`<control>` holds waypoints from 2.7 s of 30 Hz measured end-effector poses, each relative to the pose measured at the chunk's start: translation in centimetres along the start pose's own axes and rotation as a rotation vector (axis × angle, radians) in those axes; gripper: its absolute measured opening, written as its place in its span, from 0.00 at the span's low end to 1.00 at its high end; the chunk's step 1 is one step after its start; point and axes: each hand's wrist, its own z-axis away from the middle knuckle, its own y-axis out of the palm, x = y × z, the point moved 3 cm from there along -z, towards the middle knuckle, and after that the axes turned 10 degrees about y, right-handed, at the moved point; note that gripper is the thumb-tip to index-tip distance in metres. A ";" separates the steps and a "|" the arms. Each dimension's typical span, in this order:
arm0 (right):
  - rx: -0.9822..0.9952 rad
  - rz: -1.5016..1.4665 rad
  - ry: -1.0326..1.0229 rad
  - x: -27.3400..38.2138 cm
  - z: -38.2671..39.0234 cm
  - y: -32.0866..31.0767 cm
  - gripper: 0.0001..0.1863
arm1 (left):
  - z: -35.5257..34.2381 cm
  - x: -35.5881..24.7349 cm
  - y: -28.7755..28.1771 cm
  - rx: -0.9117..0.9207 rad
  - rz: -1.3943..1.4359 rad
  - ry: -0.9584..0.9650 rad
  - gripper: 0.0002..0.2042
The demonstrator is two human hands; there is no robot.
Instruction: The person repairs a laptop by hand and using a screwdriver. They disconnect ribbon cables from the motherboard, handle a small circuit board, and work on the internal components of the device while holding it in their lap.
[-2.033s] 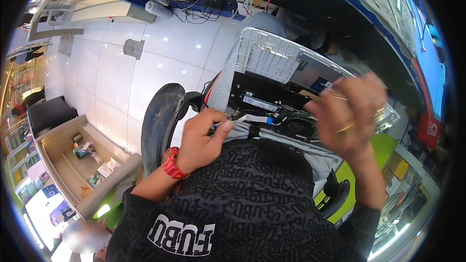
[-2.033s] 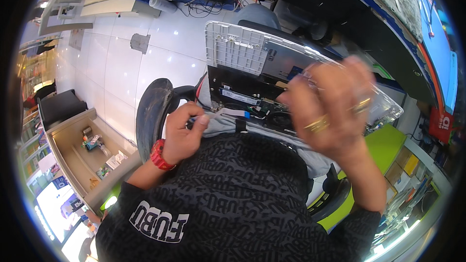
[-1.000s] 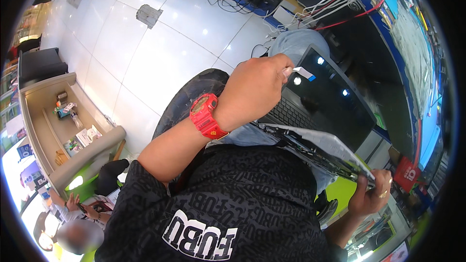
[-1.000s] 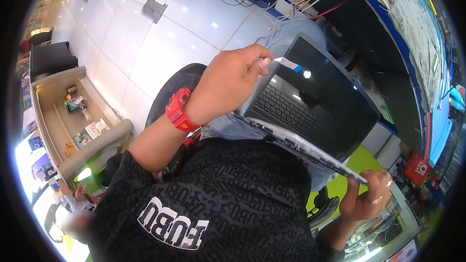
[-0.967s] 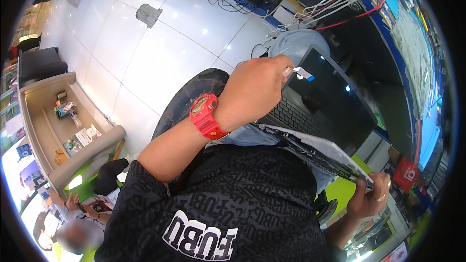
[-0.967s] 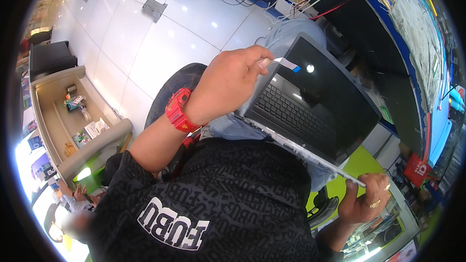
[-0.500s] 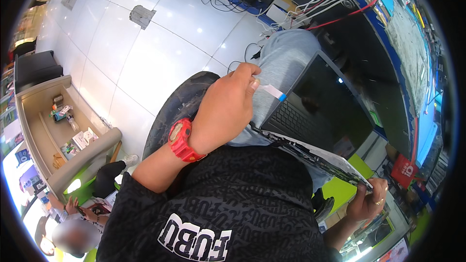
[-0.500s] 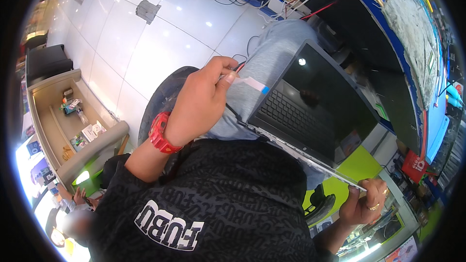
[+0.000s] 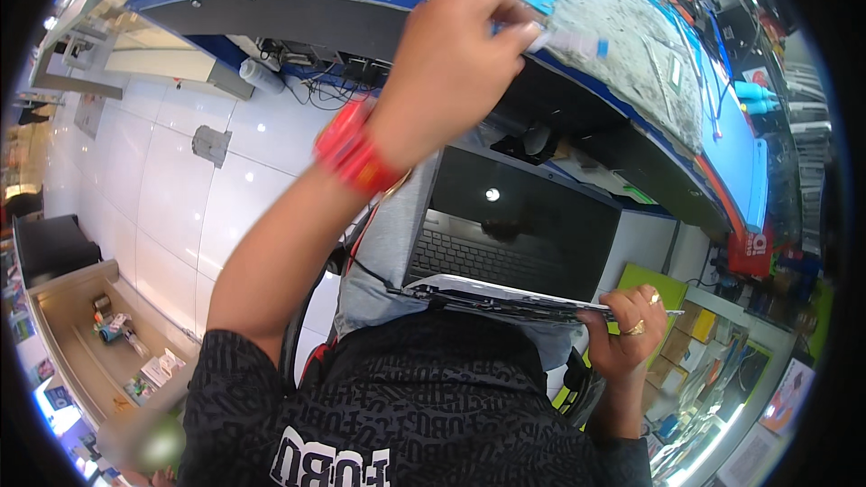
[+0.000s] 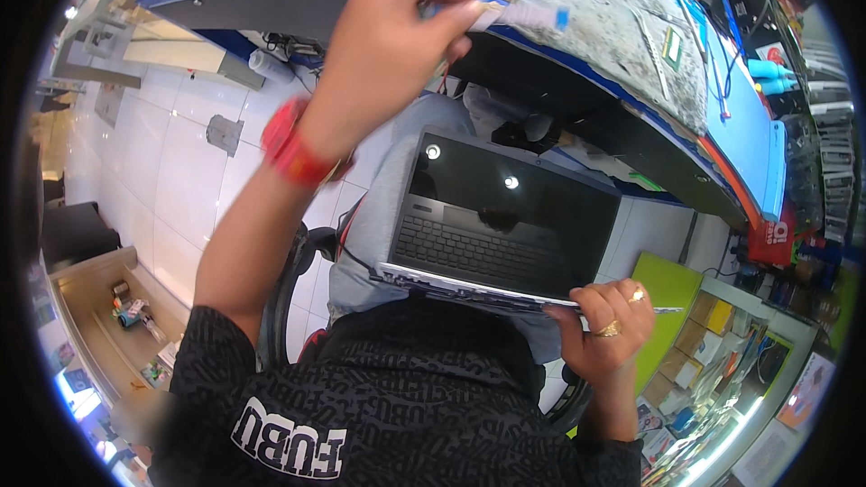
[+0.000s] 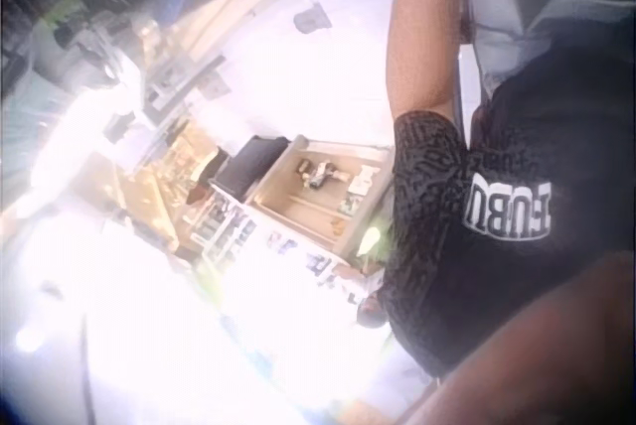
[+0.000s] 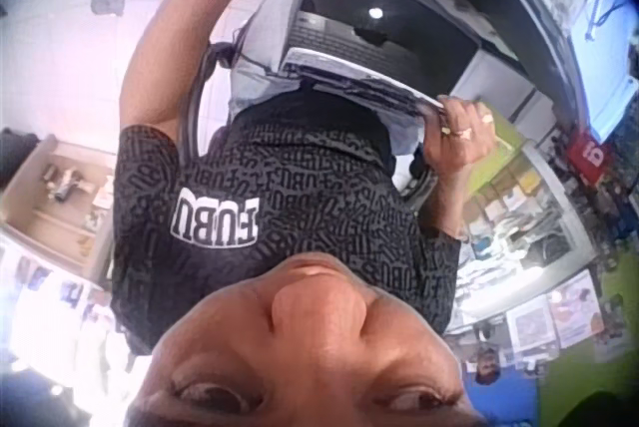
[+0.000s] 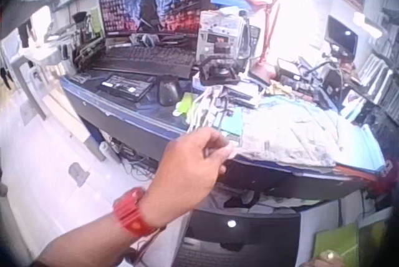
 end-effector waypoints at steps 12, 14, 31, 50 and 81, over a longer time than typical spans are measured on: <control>-0.018 -0.012 0.022 -0.5 0.0 -0.6 0.15 | -15.6 6.3 8.9 0.153 -0.623 0.161 0.09; -0.019 -0.011 0.016 -0.7 0.1 -0.6 0.15 | -15.2 6.0 8.9 0.155 -0.644 0.226 0.09; 0.026 -0.043 0.031 -2.8 -2.3 1.9 0.13 | 20.9 1.0 -5.7 0.922 -0.563 -0.071 0.12; 0.094 -0.071 0.139 -5.0 -1.9 2.5 0.13 | 31.4 0.9 -2.2 0.321 -0.310 -0.417 0.07; 0.111 -0.224 0.247 -6.1 -3.4 3.7 0.10 | 33.0 2.0 -2.0 -0.046 -0.120 -0.414 0.06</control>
